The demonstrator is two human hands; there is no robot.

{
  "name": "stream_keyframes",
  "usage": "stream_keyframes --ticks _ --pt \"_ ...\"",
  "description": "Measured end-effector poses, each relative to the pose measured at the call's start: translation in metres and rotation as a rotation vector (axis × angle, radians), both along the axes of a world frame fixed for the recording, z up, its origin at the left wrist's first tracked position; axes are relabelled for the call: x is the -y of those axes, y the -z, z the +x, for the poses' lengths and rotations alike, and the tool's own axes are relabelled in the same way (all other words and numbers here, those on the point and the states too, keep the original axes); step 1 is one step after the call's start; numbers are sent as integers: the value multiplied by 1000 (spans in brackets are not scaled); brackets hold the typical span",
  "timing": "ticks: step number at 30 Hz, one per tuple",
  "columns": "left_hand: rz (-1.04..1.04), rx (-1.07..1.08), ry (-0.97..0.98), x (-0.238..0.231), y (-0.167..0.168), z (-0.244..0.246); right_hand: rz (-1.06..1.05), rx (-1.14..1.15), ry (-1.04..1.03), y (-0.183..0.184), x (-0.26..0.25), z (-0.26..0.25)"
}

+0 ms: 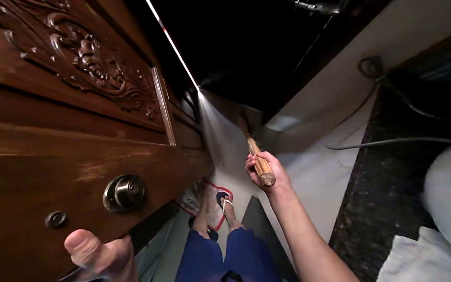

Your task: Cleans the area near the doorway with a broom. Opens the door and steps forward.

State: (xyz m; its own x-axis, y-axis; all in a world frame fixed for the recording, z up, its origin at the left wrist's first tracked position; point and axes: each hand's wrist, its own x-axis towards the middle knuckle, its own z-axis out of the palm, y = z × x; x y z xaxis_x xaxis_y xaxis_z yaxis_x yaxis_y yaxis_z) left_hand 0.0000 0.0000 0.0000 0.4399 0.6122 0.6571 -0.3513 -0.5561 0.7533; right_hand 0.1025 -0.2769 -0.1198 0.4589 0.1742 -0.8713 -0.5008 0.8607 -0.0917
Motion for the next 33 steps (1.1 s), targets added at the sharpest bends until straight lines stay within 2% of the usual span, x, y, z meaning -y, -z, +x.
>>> stream_keyframes --ticks 5,8,10,15,21,25,30,33 --pt "2 0 -61 -6 3 -2 -5 34 29 -6 6 -6" --pt "4 14 -100 -26 4 -7 9 19 21 -12 6 -10" --pt "26 -12 -117 -50 5 -14 9 5 15 -16 4 -11" --pt "52 -248 -308 -123 0 -35 31 19 -34 -19 -1 -9" --pt "-65 -265 -416 -195 -23 -35 -107 23 -39 -21 -3 -3" --pt "-130 -293 -360 -270 -31 -36 -112 50 -28 -21 -5 0" --pt "-205 -244 -144 -361 -20 -30 -25 36 -30 -14 -8 -1" --pt "-209 -267 -175 -396 -9 -24 28 47 -88 -12 -11 -2"
